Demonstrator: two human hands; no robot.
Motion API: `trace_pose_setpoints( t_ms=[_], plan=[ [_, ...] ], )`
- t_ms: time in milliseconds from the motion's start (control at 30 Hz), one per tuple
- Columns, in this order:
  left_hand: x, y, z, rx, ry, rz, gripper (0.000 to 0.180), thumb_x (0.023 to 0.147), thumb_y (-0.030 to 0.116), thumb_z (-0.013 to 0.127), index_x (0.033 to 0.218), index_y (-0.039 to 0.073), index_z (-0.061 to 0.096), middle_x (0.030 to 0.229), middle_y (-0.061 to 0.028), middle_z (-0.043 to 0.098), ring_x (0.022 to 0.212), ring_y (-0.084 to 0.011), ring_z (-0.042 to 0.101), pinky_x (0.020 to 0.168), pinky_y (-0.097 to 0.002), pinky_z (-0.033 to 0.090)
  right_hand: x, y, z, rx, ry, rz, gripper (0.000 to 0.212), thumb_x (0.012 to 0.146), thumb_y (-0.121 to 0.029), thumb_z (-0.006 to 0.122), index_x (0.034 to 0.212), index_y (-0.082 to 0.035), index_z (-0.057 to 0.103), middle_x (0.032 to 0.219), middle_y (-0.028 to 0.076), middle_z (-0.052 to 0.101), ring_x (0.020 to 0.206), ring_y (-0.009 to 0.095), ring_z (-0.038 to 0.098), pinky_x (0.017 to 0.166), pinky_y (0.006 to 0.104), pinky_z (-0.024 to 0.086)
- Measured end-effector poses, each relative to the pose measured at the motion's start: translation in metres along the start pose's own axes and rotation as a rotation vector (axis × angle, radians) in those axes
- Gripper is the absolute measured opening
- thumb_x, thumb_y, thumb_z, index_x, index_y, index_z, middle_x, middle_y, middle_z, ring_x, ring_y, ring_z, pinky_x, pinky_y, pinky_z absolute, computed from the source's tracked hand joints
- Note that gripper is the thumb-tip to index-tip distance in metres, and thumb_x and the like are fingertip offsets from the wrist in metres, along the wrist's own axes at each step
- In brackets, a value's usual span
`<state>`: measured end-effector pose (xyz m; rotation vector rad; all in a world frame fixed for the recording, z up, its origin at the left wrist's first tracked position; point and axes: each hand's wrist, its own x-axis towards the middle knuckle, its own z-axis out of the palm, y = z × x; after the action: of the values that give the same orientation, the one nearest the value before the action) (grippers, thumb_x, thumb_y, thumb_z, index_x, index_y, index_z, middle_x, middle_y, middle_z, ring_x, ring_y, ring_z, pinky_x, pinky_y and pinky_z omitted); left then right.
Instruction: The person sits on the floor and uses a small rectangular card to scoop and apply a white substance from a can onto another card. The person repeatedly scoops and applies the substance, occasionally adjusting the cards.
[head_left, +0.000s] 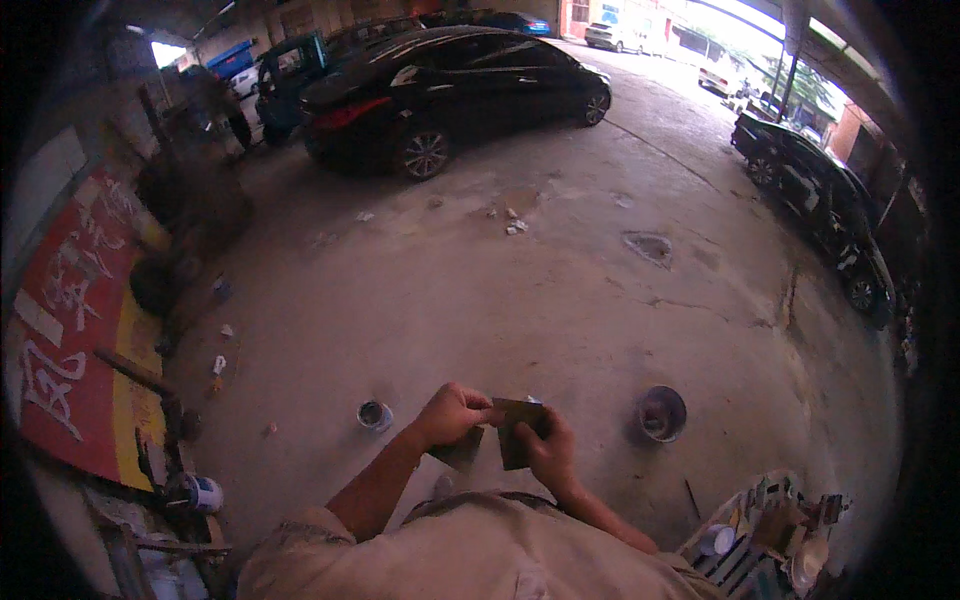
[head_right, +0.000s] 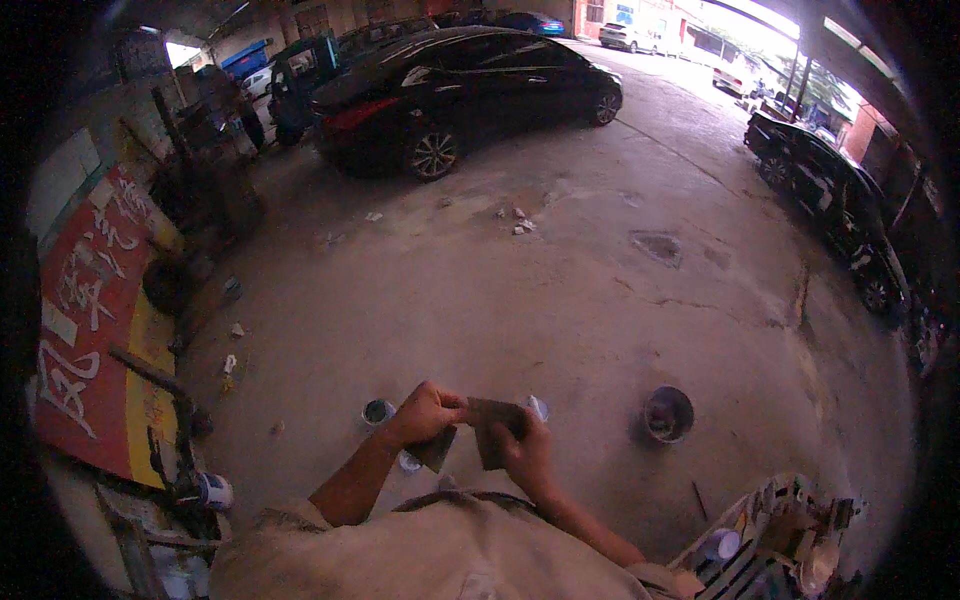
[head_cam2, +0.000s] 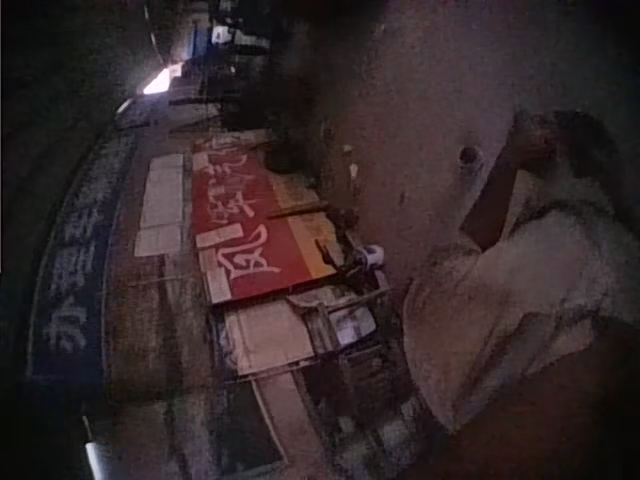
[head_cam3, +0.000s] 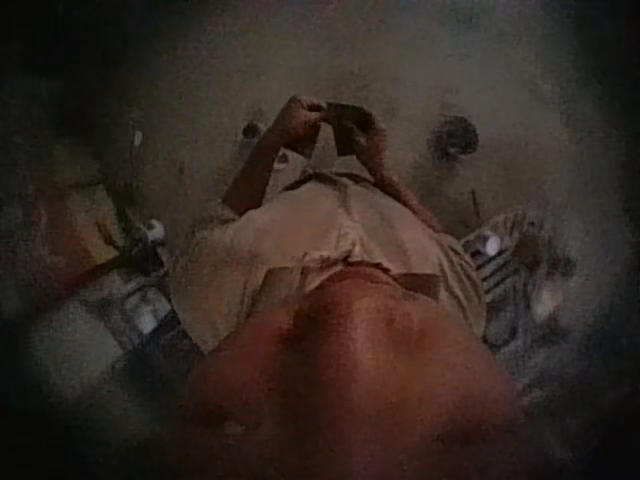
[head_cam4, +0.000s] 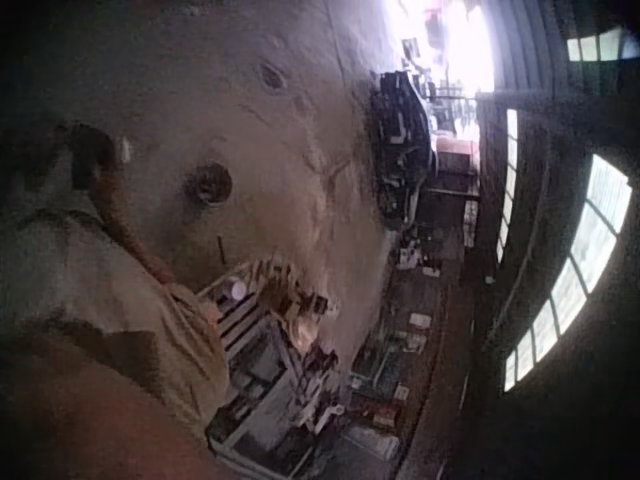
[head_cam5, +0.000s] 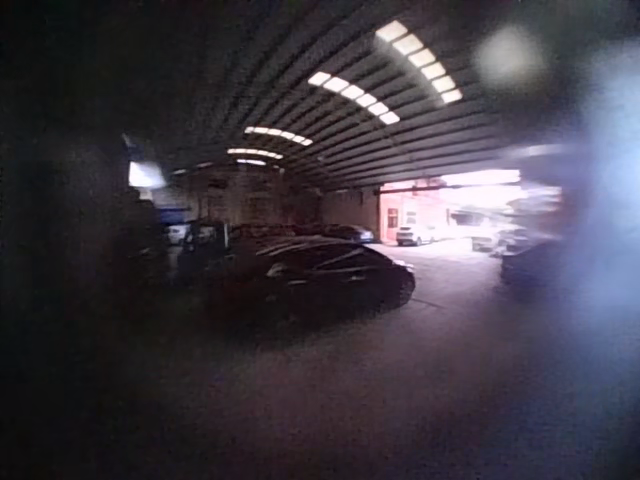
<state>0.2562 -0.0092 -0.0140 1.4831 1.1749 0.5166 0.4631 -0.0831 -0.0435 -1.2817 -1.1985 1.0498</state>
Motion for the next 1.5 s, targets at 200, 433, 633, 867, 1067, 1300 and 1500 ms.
trace_pose_setpoints(
  t_ms=[200,433,633,867,1067,1300,1500],
  plan=[
    [0.010,-0.007,-0.025,-0.291,0.263,0.157,0.022,0.094,0.018,0.070,0.099,-0.002,0.077,0.089,-0.0077,0.077,0.075,-0.0102,0.065,0.074,-0.0280,0.052,0.005,0.010,-0.004,-0.012,-0.006,0.008,0.028,0.089,-0.008,0.068,0.115,0.004,0.065,0.103,0.012,0.072,0.090,0.020,0.068,0.086,0.0357,0.054],
    [0.011,-0.026,-0.025,-0.554,0.351,-0.025,0.026,0.090,0.026,0.076,0.102,0.004,0.075,0.079,-0.0036,0.072,0.057,-0.0085,0.053,0.056,-0.0248,0.044,0.019,0.028,-0.020,0.481,0.035,0.253,0.030,0.091,-0.010,0.068,0.118,0.002,0.064,0.105,0.010,0.070,0.091,0.020,0.067,0.087,0.0367,0.054],
    [0.013,-0.076,-0.009,-1.175,0.314,-0.251,0.029,0.092,0.037,0.074,0.083,0.009,0.069,0.060,-0.0012,0.055,0.048,-0.0145,0.051,0.044,-0.0322,0.038,0.031,0.032,-0.020,0.678,-0.021,0.627,0.042,0.097,-0.048,0.064,0.111,-0.009,0.059,0.081,0.001,0.058,0.069,0.018,0.055,0.060,0.0317,0.046],
    [0.024,-0.154,0.026,-1.540,-0.103,-0.507,0.058,0.098,0.066,0.048,0.077,0.014,0.063,0.061,-0.0015,0.053,0.047,-0.0172,0.048,0.044,-0.0302,0.036,0.036,0.058,-0.022,0.643,-0.069,0.664,0.045,0.102,-0.049,0.055,0.122,-0.009,0.056,0.081,0.002,0.053,0.066,0.014,0.049,0.057,0.0282,0.042],
    [0.013,-0.141,0.021,-1.316,-0.016,-0.484,0.048,0.099,0.058,0.055,0.098,0.012,0.066,0.077,-0.0058,0.062,0.065,-0.0219,0.055,0.054,-0.0338,0.041,0.043,0.058,-0.016,0.851,-0.277,0.385,0.054,0.102,-0.048,0.051,0.136,-0.007,0.049,0.132,0.012,0.049,0.120,0.026,0.046,0.099,0.0368,0.040],
    [0.004,-0.019,0.016,-1.101,0.126,-0.223,0.040,0.099,0.037,0.067,0.128,0.011,0.062,0.103,-0.0023,0.070,0.090,-0.0191,0.068,0.081,-0.0376,0.058,0.083,-0.013,-0.016,1.285,-0.379,0.259,0.072,0.101,-0.055,0.039,0.157,-0.009,0.033,0.162,0.014,0.033,0.151,0.028,0.029,0.123,0.0418,0.021],
    [-0.012,0.061,0.036,-0.874,0.213,0.077,0.035,0.098,0.023,0.068,0.126,0.005,0.058,0.109,-0.0045,0.068,0.095,-0.0163,0.065,0.085,-0.0349,0.056,0.103,-0.064,-0.013,1.146,-0.369,0.042,0.081,0.096,-0.058,0.039,0.160,-0.008,0.026,0.165,0.013,0.028,0.153,0.026,0.025,0.122,0.0397,0.019]
  ],
)
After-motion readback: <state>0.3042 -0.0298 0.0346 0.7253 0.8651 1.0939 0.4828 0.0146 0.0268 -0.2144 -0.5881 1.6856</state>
